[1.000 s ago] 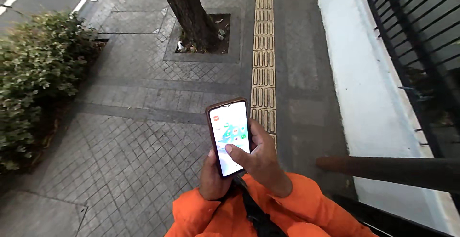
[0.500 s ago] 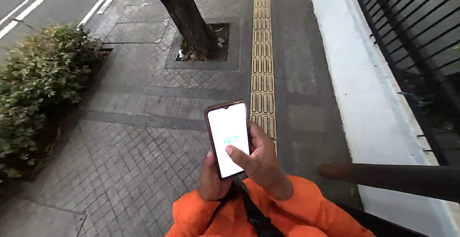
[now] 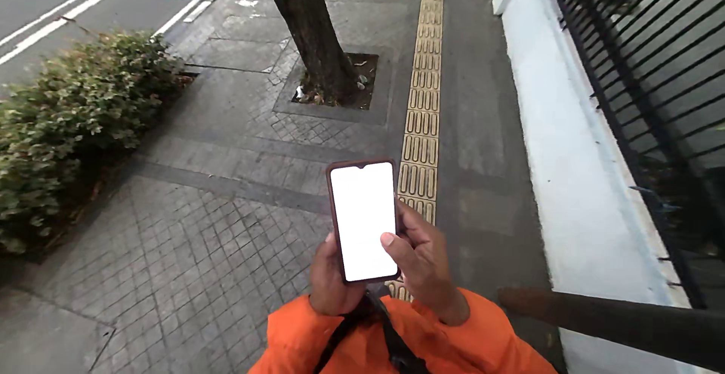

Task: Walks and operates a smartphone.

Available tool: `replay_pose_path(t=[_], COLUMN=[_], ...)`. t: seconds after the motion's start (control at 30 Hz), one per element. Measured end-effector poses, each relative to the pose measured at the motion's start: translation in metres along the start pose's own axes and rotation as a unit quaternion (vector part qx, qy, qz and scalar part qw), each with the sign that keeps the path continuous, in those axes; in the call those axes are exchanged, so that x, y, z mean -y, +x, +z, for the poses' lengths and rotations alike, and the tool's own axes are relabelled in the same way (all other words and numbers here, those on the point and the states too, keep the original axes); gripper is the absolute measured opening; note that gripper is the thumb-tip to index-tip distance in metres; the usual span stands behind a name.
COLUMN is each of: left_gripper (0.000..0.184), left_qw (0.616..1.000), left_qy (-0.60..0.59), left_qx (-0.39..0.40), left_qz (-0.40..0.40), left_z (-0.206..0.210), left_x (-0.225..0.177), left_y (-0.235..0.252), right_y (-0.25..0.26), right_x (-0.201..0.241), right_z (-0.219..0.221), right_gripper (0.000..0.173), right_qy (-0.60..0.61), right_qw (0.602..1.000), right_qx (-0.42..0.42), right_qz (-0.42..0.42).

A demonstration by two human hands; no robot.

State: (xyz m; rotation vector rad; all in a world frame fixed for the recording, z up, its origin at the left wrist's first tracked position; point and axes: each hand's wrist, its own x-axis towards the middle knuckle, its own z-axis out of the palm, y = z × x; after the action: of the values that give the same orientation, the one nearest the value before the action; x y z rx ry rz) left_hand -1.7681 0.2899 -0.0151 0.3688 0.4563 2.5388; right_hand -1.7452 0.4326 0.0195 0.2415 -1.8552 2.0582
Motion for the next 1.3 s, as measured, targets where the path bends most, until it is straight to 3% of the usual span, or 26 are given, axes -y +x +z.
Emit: replay_pose_path(t=[0.37, 0.87, 1.3], left_gripper=[0.048, 0.045, 0.046], left_qw=[0.999, 1.000, 1.000], left_qy=[0.021, -0.020, -0.017], left_qx=[-0.030, 0.014, -0.006], left_qz=[-0.004, 0.014, 0.025], left_z=[0.000, -0.004, -0.005], left_x=[-0.007, -0.017, -0.017], left_y=[-0.005, -0.011, -0.013], right_y=[-0.003, 0.000, 0.002], right_x=[0.003, 0.005, 0.005], right_z=[0.014, 0.025, 0.027], right_gripper=[0.039, 0.041, 0.037], right_qy=[-0.013, 0.004, 0.009], right_qw=[0.999, 1.000, 1.000], right_qx=[-0.023, 0.013, 0.023], right_qz=[0.022, -0.002, 0.000])
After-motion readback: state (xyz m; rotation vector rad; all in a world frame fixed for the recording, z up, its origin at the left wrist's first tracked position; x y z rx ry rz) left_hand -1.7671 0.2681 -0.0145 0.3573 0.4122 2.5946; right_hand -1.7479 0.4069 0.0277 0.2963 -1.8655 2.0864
